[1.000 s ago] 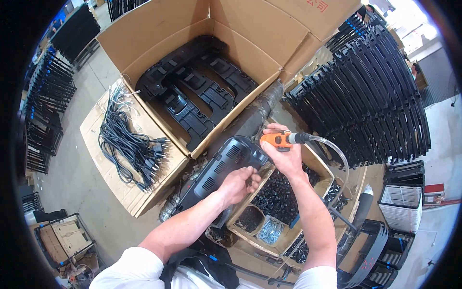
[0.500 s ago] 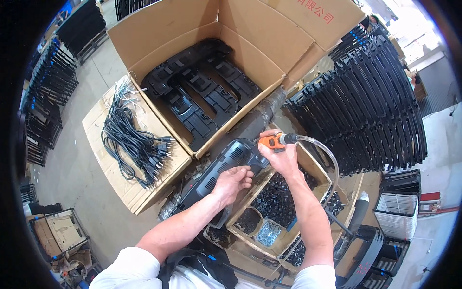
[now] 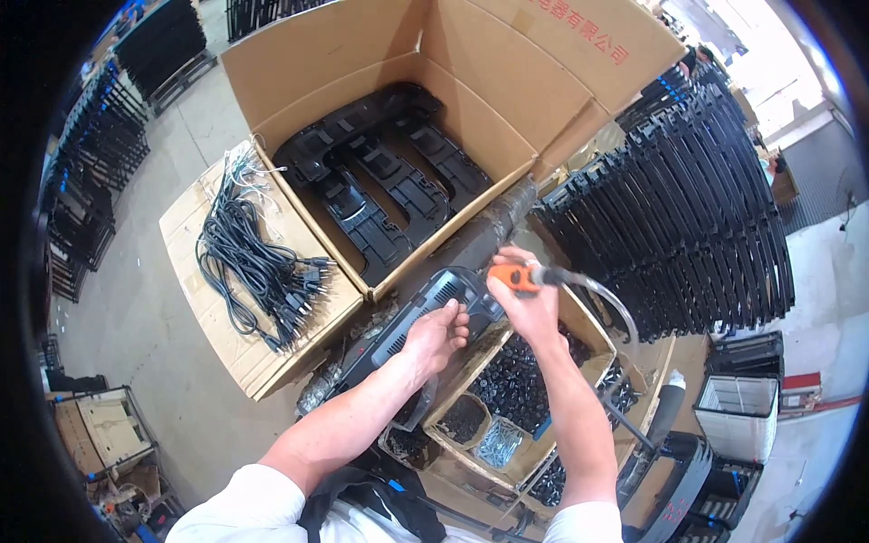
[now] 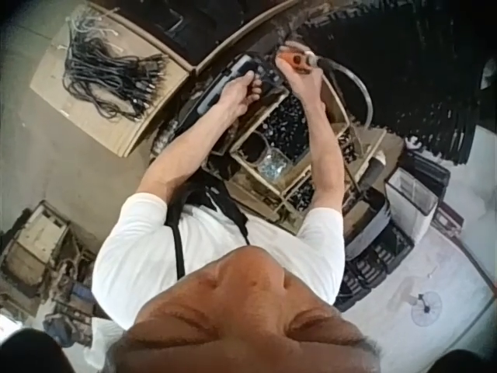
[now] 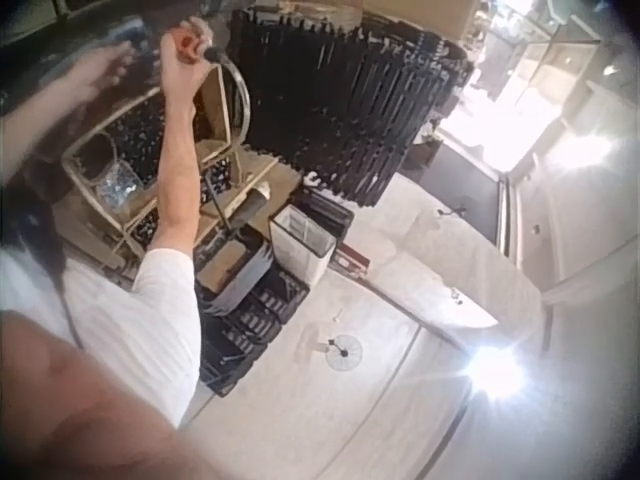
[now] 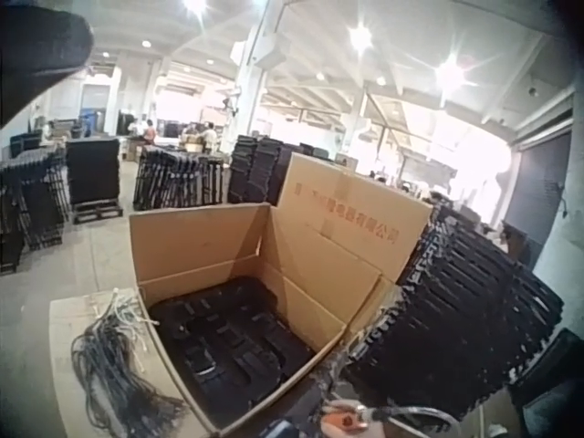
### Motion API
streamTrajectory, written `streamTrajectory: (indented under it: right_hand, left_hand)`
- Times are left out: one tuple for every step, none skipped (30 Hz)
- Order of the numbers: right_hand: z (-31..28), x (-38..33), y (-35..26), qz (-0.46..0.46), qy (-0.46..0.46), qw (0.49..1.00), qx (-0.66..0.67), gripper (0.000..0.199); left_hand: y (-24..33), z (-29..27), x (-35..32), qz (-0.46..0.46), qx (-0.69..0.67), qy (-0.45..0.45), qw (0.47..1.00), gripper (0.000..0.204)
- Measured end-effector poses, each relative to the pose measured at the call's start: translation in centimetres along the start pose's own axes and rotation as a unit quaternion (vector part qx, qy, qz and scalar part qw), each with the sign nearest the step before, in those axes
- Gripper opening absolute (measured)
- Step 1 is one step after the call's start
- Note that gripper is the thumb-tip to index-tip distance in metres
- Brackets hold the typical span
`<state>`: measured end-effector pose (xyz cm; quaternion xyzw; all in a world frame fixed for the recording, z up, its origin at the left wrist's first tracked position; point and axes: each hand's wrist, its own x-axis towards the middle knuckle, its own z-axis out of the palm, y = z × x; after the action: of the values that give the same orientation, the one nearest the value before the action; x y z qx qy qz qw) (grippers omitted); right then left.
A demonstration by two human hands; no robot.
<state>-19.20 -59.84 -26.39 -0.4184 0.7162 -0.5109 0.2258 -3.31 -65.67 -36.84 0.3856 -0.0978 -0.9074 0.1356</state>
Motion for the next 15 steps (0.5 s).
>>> streamTrajectory:
  right_hand:
    - [-0.1, -0.8, -0.3, 0.004, 0.009, 0.998, 0.059, 0.049]
    - [-0.2, -1.5, -1.9, 0.02, -0.008, 0.996, 0.091, 0.05]
    - [0.0, -2.1, -3.0, 0.028, -0.021, 0.993, 0.109, 0.05]
    - [0.0, -2.6, -3.7, 0.033, -0.028, 0.991, 0.123, 0.051]
    - [0.0, -2.9, -3.5, 0.022, -0.048, 0.991, 0.122, 0.053]
    - [0.3, -3.3, -3.6, 0.017, -0.056, 0.991, 0.124, 0.053]
    - [0.4, -3.6, -3.5, 0.012, -0.058, 0.991, 0.122, 0.053]
    - [0.6, -3.9, -3.3, 0.008, -0.06, 0.991, 0.12, 0.053]
    - [0.6, -4.0, -3.2, 0.008, -0.06, 0.991, 0.119, 0.053]
    - [0.8, -4.1, -3.1, -0.001, -0.061, 0.99, 0.124, 0.053]
    - [1.0, -4.2, -3.0, -0.011, -0.061, 0.99, 0.129, 0.052]
    - [1.1, -4.2, -3.0, -0.011, -0.062, 0.99, 0.13, 0.052]
    - [1.1, -4.3, -3.0, -0.003, -0.064, 0.99, 0.128, 0.052]
    - [1.2, -4.4, -3.0, 0.004, -0.066, 0.99, 0.127, 0.052]
    - [1.4, -4.3, -3.1, 0.005, -0.068, 0.99, 0.127, 0.052]
  left_hand:
    - [0.0, 0.2, 0.3, -0.001, -0.023, 0.002, 1.0, 0.027]
    - [0.1, 0.0, 0.2, -0.002, -0.044, 0.009, 0.999, 0.027]
    - [0.4, -0.2, 0.2, 0.001, -0.076, 0.012, 0.997, 0.027]
    - [0.5, -0.2, 0.4, 0.0, -0.076, 0.012, 0.997, 0.027]
    - [0.6, -0.1, 0.6, -0.002, -0.119, 0.01, 0.993, 0.026]
    - [0.7, -0.2, 0.8, -0.005, -0.161, 0.008, 0.987, 0.025]
    - [0.7, -0.2, 1.1, -0.011, -0.187, 0.002, 0.982, 0.025]
    - [0.7, -0.2, 1.2, -0.012, -0.188, 0.002, 0.982, 0.025]
    - [0.7, -0.2, 1.4, -0.018, -0.195, -0.003, 0.981, 0.025]
    - [0.8, -0.4, 1.5, -0.022, -0.202, -0.007, 0.979, 0.024]
    - [0.8, -0.6, 1.6, -0.021, -0.202, -0.006, 0.979, 0.024]
    - [0.8, -0.9, 1.7, -0.028, -0.199, -0.02, 0.979, 0.025]
    - [0.9, -1.1, 1.6, -0.035, -0.197, -0.034, 0.979, 0.026]
    - [1.0, -1.3, 1.5, -0.034, -0.198, -0.034, 0.979, 0.026]
    - [1.2, -1.5, 1.4, -0.037, -0.185, -0.037, 0.981, 0.027]
